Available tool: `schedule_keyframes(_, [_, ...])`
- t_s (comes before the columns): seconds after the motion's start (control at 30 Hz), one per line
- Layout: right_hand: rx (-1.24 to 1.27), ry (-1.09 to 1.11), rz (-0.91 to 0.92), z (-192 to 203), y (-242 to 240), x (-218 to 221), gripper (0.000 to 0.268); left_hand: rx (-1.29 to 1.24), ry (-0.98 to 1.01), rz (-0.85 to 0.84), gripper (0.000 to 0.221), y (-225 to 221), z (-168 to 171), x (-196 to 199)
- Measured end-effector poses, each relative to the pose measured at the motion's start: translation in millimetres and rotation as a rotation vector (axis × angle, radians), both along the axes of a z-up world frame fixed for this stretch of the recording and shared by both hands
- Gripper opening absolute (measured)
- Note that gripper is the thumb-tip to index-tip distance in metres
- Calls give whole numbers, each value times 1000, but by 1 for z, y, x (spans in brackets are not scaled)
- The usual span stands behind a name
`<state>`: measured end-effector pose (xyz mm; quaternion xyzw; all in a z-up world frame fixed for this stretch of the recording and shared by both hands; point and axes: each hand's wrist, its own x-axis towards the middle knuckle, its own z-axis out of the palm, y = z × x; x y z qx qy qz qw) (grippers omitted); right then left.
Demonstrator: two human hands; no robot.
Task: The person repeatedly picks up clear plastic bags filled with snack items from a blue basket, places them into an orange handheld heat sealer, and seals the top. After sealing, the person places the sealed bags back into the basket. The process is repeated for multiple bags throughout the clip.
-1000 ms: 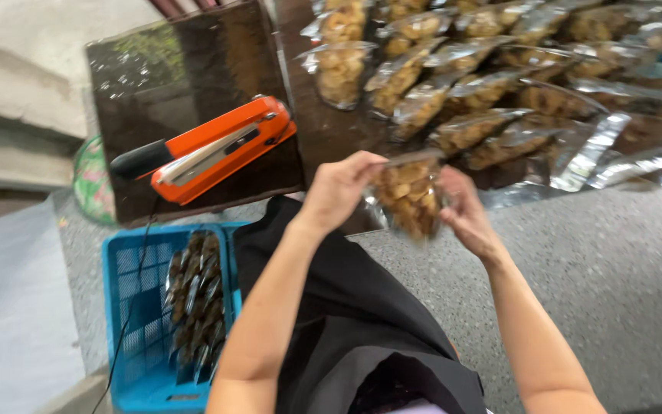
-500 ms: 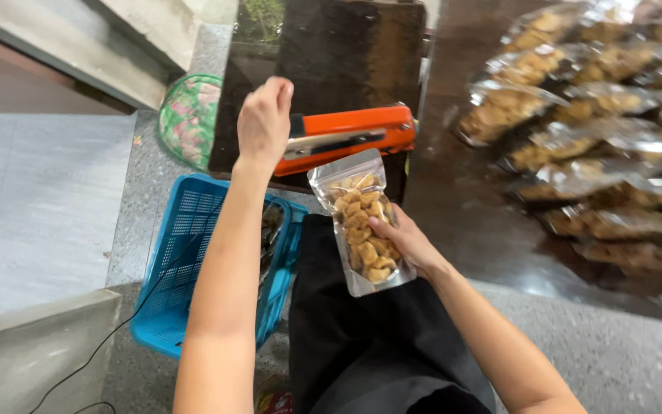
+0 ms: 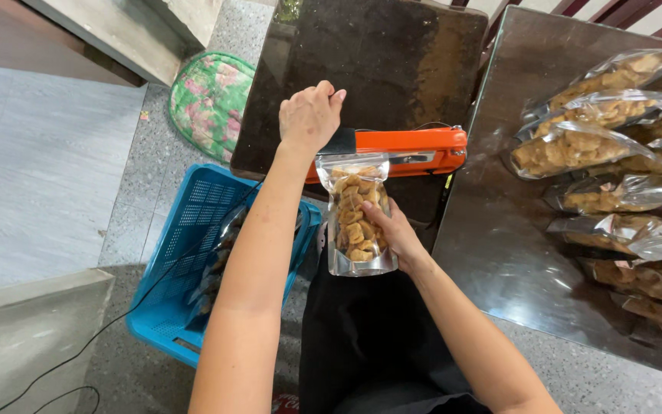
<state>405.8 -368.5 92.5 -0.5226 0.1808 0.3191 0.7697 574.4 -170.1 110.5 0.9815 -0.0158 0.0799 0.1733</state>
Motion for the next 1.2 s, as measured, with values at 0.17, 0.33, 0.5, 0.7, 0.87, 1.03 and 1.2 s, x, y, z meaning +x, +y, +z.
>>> schedule_keyframes(0.17, [37, 9, -15, 1, -6, 0, 64, -19, 140, 90, 41, -3, -4, -8])
schedule_keyframes(0.33, [31, 17, -8, 1, -9, 2, 62, -147, 238, 174, 44, 3, -17, -11])
schedule_keyframes(0.5, [73, 10, -8, 1, -9, 0, 63, -162, 239, 201, 44, 7, -30, -8])
schedule_keyframes(0.7, [109, -3, -18, -4, -10, -2, 64, -193, 239, 261, 42, 9, -45, -3])
schedule_keyframes(0.87, [109, 0, -22, -5, -9, -3, 64, -220, 360, 272, 41, 12, -48, 3])
schedule_keyframes(1.03, [119, -15, -7, -5, -10, -5, 62, -276, 434, 242, 41, 16, -51, 6])
schedule_keyframes(1.2, [125, -22, -1, -4, -11, -3, 61, -309, 461, 209, 40, 18, -57, 10])
